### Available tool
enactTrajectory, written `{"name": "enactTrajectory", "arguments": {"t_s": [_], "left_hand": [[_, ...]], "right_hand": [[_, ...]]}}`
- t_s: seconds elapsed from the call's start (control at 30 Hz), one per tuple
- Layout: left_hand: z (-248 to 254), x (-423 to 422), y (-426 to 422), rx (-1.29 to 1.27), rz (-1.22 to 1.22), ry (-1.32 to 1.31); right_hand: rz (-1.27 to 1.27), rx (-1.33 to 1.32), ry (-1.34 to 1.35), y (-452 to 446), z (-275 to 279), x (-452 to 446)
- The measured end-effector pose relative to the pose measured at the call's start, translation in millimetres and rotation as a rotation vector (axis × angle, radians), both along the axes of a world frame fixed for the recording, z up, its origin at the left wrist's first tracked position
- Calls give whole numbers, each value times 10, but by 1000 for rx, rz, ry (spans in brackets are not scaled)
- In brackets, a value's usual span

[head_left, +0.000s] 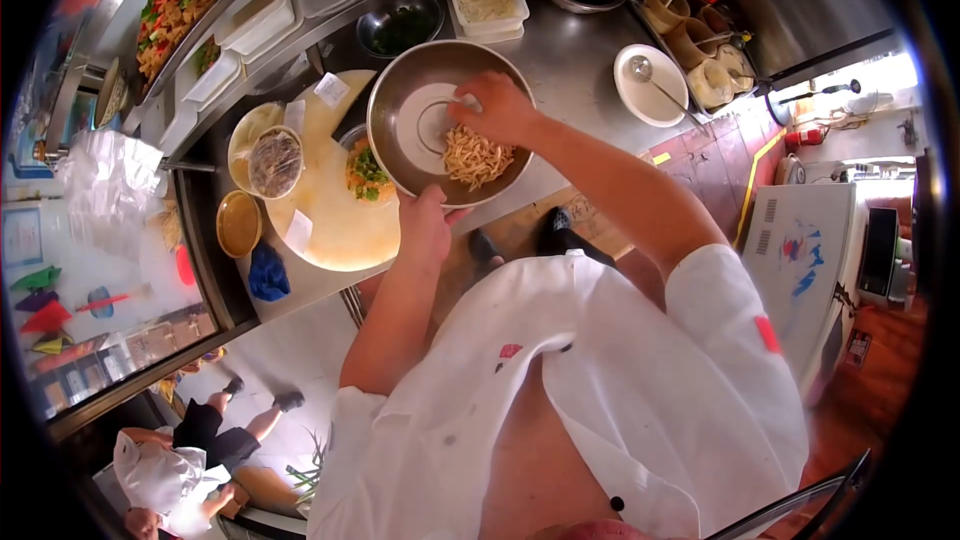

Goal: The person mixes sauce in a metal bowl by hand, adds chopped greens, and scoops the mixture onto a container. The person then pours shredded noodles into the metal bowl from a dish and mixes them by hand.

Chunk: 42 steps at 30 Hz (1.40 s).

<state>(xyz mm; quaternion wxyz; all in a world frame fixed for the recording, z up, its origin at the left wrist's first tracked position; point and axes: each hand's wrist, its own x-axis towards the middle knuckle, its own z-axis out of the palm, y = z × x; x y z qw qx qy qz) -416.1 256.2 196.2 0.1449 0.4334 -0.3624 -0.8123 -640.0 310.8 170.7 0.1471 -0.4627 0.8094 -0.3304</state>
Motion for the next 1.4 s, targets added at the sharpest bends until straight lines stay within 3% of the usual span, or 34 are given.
{"name": "enactTrajectory", "arguments": {"t_s": [0.03,0.17,0.27,0.37,0.47,0.57,0.7,0.77,0.83,0.87,0.97,1.0,1.1,1.13,1.23,1.27,1.4], "left_hand": [[-35,-2,-19,47,13,23],[-78,-74,81,218,52,76],[-122,-257,284,279,13,77],[-112,-464,540,255,-33,97],[-232,-590,644,357,-112,19],[-136,-555,685,339,-213,-10],[-370,-466,488,281,-223,37],[-539,-527,518,341,-182,9],[-343,-683,737,378,-142,-72],[-151,-716,816,357,-167,-52],[-167,-536,648,335,-256,-39],[-297,-441,499,361,-261,-62],[-420,-443,388,355,-141,-99],[-415,-501,454,375,-83,-65],[-452,-480,474,356,-154,-172],[-502,-403,406,315,-207,-194],[-336,-485,192,280,-124,-133]], "right_hand": [[-34,-4,50,-35,54,-76],[230,665,197,266,329,209],[180,848,97,443,539,412],[187,603,99,621,-329,192],[186,470,-49,732,-154,116],[46,435,93,733,-169,-250],[-8,651,231,990,65,-162],[150,668,208,1045,-25,54],[379,560,160,964,-175,161],[306,700,2,796,373,162],[169,532,119,819,26,-211],[88,606,171,870,231,-134],[489,640,110,918,60,28],[477,681,-48,799,128,53],[329,747,41,658,-113,-196],[293,709,328,763,-167,-206],[516,717,-156,788,207,-54]]}}
